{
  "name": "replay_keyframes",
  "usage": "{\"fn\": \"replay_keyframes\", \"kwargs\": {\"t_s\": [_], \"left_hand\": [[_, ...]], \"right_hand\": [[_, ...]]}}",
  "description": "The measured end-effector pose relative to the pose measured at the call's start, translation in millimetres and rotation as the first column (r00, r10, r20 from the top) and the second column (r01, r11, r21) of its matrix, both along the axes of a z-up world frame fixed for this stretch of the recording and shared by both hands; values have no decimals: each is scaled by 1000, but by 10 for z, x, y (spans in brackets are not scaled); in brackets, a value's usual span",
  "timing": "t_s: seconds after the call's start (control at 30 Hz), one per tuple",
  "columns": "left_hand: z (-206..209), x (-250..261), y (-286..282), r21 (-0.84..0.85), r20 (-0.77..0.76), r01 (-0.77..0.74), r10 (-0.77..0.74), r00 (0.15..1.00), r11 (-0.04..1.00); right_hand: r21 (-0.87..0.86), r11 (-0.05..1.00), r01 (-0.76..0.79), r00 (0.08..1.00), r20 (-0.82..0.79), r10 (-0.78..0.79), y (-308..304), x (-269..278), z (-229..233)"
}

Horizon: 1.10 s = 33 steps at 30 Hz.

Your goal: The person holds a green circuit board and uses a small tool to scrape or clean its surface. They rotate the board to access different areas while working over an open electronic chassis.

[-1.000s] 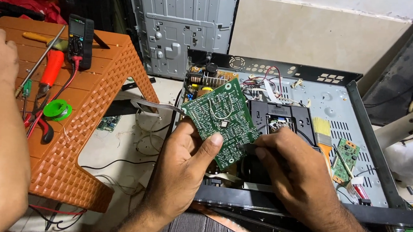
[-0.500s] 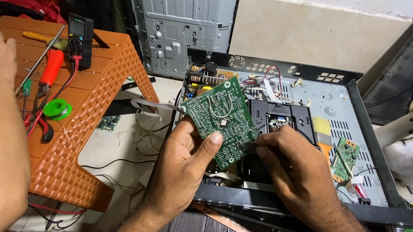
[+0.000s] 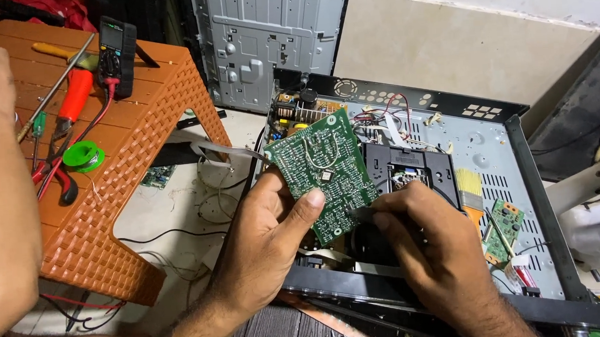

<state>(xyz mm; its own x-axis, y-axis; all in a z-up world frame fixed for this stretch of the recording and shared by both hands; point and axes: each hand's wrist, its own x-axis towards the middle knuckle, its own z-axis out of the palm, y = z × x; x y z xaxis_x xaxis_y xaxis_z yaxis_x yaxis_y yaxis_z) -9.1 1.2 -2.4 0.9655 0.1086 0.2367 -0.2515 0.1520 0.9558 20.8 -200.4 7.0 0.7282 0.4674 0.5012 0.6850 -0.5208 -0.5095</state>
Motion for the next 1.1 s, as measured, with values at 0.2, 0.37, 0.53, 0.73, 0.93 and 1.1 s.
{"fn": "replay_keyframes", "kwargs": {"t_s": [0.2,0.37,0.53,0.73,0.93,1.1], "left_hand": [[25,-10,10,16,-12,13,-13,1000,1000],[85,-13,3,-23,55,70,-68,996,997],[92,-6,9,-7,76,79,-79,994,997],[83,-14,36,111,6,38,-39,999,993],[-39,-10,42,260,-79,-17,39,996,965],[-92,14,22,205,-53,3,7,999,979]], "right_hand": [[0,1000,17,999,31,-17,10,-7,-7],[-2,1000,11,998,61,-10,0,5,-20],[-21,999,-29,995,94,30,-11,1,-47],[-60,995,-83,982,165,92,-40,54,-137],[-75,993,-92,984,148,103,3,10,-79],[-67,992,-108,986,122,116,32,-28,-31]]}}
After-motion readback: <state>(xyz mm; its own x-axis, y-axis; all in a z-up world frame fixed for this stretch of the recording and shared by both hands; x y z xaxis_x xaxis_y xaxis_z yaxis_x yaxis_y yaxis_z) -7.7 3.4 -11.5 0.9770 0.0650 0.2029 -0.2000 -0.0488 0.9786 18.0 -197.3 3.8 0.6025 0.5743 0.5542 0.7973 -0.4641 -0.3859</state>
